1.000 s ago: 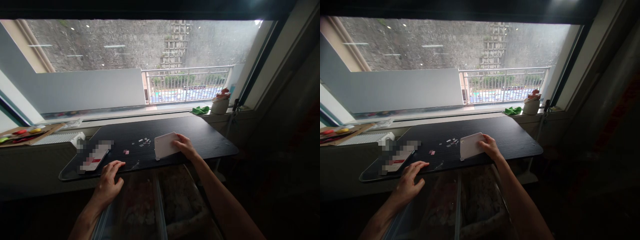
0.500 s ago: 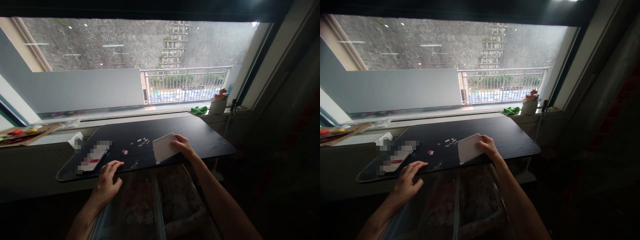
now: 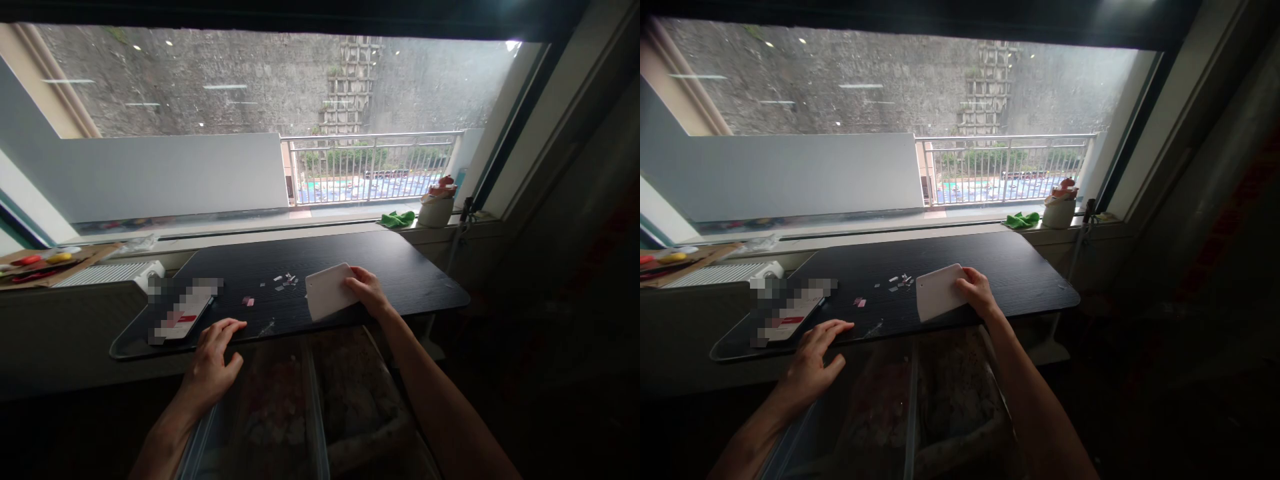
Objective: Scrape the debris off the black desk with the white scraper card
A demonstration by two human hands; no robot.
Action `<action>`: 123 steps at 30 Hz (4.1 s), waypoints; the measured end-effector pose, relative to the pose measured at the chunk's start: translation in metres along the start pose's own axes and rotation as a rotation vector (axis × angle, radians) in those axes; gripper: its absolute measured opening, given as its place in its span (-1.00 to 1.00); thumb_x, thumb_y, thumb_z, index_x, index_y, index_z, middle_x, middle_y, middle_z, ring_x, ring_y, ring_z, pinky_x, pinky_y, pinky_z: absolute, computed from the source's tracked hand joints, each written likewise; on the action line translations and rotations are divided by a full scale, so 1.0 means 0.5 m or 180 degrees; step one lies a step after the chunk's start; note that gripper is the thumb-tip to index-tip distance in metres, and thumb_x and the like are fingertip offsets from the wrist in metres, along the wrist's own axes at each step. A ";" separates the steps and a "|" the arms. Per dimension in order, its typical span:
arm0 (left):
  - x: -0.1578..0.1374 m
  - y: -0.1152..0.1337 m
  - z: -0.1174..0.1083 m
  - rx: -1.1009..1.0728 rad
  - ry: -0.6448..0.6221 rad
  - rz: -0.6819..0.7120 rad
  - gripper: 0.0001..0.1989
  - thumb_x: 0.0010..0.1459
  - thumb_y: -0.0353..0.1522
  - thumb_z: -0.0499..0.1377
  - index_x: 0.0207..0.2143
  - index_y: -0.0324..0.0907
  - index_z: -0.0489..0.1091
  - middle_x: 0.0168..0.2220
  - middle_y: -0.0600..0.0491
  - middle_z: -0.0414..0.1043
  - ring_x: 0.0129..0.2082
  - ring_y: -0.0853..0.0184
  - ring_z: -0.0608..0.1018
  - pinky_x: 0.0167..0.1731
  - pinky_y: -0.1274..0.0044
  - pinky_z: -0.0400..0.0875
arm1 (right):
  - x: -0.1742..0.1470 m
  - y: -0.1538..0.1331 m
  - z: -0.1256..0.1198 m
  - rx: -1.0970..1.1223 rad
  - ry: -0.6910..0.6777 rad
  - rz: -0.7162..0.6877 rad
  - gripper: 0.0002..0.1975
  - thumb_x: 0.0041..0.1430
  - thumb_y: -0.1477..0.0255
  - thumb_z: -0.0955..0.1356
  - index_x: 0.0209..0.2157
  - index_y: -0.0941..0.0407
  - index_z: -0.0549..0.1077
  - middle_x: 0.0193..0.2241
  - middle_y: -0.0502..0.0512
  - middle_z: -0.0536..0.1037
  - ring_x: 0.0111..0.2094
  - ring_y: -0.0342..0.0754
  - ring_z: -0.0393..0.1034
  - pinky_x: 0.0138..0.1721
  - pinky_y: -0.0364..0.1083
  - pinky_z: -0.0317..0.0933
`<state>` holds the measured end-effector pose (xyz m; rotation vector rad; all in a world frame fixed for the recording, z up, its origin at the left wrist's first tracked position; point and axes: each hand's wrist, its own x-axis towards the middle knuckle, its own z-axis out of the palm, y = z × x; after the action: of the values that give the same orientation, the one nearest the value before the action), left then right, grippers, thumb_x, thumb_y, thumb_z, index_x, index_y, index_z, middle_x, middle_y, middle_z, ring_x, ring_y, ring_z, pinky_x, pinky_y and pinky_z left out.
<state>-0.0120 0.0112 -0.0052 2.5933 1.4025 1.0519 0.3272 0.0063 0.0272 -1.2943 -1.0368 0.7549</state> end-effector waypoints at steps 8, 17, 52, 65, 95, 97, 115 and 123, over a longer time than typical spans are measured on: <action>-0.003 0.041 -0.010 -0.0157 -0.0054 -0.0220 -0.51 -0.13 -0.57 0.00 -0.10 -0.16 0.36 -0.08 -0.03 0.35 -0.01 0.18 0.37 0.03 0.31 0.34 | -0.004 0.005 0.019 0.0250 0.0029 0.0076 -0.61 -0.14 0.27 0.43 -0.23 0.14 0.48 -0.40 0.09 0.58 -0.40 0.00 0.44 -0.35 -0.04 0.33; -0.008 0.035 0.004 -0.0374 -0.0024 -0.0304 -0.47 -0.19 -0.62 0.02 -0.09 -0.17 0.35 -0.08 -0.04 0.34 -0.02 0.16 0.36 0.01 0.27 0.35 | 0.003 -0.050 0.225 -0.0381 -0.1018 -0.0740 -0.73 0.03 0.31 0.34 -0.25 0.15 0.48 -0.35 0.13 0.58 -0.35 -0.02 0.45 -0.32 -0.04 0.32; -0.012 0.031 0.009 -0.0365 0.0155 -0.0139 -0.48 -0.16 -0.63 0.03 -0.09 -0.16 0.34 -0.10 -0.03 0.34 -0.05 0.18 0.38 -0.02 0.29 0.36 | -0.010 -0.129 0.232 -0.2219 -0.0934 -0.1527 -0.83 0.11 0.47 0.27 -0.24 0.11 0.44 -0.35 0.11 0.60 -0.36 -0.03 0.46 -0.39 -0.12 0.23; -0.006 0.039 -0.003 -0.0318 -0.0004 -0.0269 -0.48 -0.16 -0.61 0.02 -0.09 -0.17 0.36 -0.09 -0.04 0.35 -0.04 0.17 0.38 0.00 0.28 0.37 | 0.058 -0.111 0.204 -0.2377 -0.0419 -0.1227 -0.79 0.13 0.43 0.28 -0.19 0.15 0.45 -0.31 0.19 0.59 -0.34 0.01 0.46 -0.38 -0.09 0.27; 0.281 0.081 0.085 0.0545 -0.0869 0.0094 -0.85 0.03 -0.41 0.16 -0.47 -0.07 0.55 -0.34 -0.02 0.50 -0.15 0.12 0.39 0.02 0.09 0.14 | 0.057 -0.080 0.084 -0.1629 -0.0282 -0.0859 -0.75 0.02 0.32 0.33 -0.26 0.14 0.45 -0.40 0.12 0.53 -0.41 -0.03 0.39 -0.45 -0.04 0.30; 0.292 0.082 0.089 0.0542 -0.0925 0.0124 -0.84 0.01 -0.42 0.17 -0.52 -0.06 0.53 -0.39 0.00 0.50 -0.15 0.12 0.38 0.04 0.03 0.08 | 0.057 -0.076 0.080 -0.1611 -0.0290 -0.0838 -0.75 0.03 0.33 0.33 -0.25 0.15 0.44 -0.38 0.14 0.53 -0.40 -0.03 0.40 -0.45 -0.04 0.30; 0.171 0.058 0.037 0.0300 -0.0163 0.0100 -0.84 0.06 -0.39 0.10 -0.30 -0.12 0.44 -0.28 0.01 0.47 -0.13 0.17 0.41 0.10 0.14 0.06 | 0.035 -0.076 0.087 -0.1534 -0.0284 -0.0896 -0.79 0.05 0.33 0.32 -0.27 0.12 0.44 -0.38 0.12 0.53 -0.41 -0.05 0.39 -0.45 -0.09 0.29; 0.136 0.020 0.038 0.0178 0.0342 -0.0045 -0.82 0.11 -0.36 0.06 -0.28 -0.14 0.44 -0.28 -0.01 0.44 -0.10 0.15 0.38 0.03 0.22 0.16 | 0.026 -0.069 0.109 -0.1372 -0.0521 -0.0665 -0.80 0.00 0.32 0.33 -0.32 0.13 0.43 -0.42 0.09 0.52 -0.43 -0.04 0.40 -0.44 -0.07 0.30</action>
<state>0.0312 0.0614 0.0207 2.5969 1.4910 1.1836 0.2783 0.0342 0.0616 -1.4723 -1.5008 0.4977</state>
